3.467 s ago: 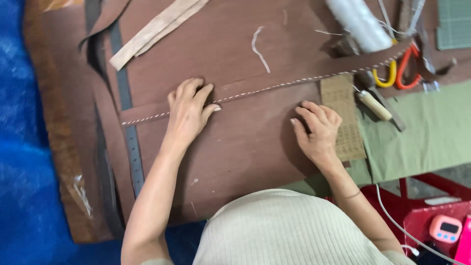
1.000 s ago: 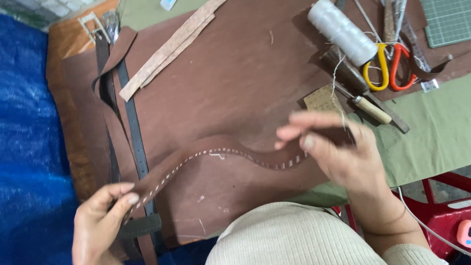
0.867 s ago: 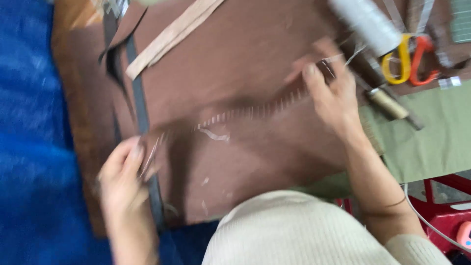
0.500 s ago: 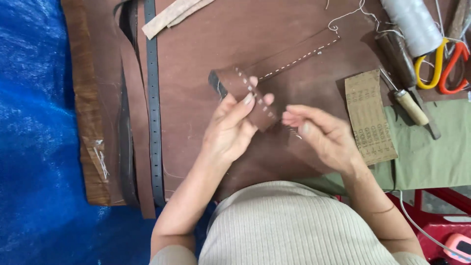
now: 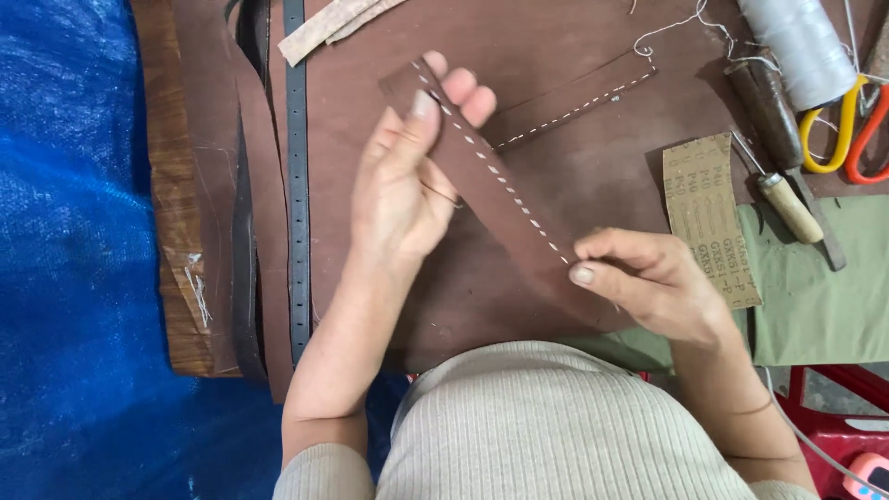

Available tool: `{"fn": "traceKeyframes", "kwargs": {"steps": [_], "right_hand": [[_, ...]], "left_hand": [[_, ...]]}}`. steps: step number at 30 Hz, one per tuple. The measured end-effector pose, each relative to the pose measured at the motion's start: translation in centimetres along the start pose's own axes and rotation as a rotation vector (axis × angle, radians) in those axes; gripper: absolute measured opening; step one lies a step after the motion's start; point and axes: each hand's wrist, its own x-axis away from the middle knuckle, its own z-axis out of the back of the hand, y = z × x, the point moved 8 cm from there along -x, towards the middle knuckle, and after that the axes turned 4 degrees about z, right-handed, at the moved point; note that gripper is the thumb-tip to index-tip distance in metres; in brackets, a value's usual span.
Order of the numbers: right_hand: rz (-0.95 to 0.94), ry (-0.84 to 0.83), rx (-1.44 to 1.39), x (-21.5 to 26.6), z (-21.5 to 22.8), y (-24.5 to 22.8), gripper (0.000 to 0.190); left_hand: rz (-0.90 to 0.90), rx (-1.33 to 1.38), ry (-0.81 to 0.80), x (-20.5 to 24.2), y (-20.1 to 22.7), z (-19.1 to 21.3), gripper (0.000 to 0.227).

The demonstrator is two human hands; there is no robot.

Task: Measuring a leather strap with a ruler, marking it with a pen, and then using a stitching tool to prepare the leather.

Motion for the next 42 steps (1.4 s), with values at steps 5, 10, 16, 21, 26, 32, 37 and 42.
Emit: {"fn": "traceKeyframes", "kwargs": {"steps": [5,10,16,21,26,32,37,42], "right_hand": [[-0.084,0.057,0.009,0.9,0.1,-1.6,0.029],[-0.073,0.085,-0.062,1.3,-0.5,-3.5,0.041],[0.006,-0.005,-0.191,0.6,-2.2,-5.8,0.037],[-0.132,0.057,-0.211,0.9,-1.2,-2.9,0.040],[-0.058,0.020,-0.133,1.9,0.6,-1.1,0.035],[0.059,0.231,-0.170,5.9,8.4,-0.8,0.027],[0.118,0.421,0.118,12.0,22.3,4.4,0.031],[0.201,0.247,0.514,14.4,25.7,7.3,0.010]], "left_hand": [[0.011,0.060,-0.085,-0.5,1.9,-0.8,0.041],[-0.065,-0.023,0.040,-1.4,3.5,-0.4,0.043],[-0.132,0.054,0.018,-1.7,5.6,0.7,0.039],[-0.118,0.018,0.138,-1.5,5.3,0.5,0.049],[-0.036,0.053,0.066,-2.2,2.5,0.7,0.043],[-0.024,0.170,-0.089,-2.9,1.5,1.0,0.035],[-0.047,0.097,-0.150,-3.6,0.7,0.2,0.052],[-0.090,0.081,-0.182,-3.9,0.5,-0.6,0.050]]}}
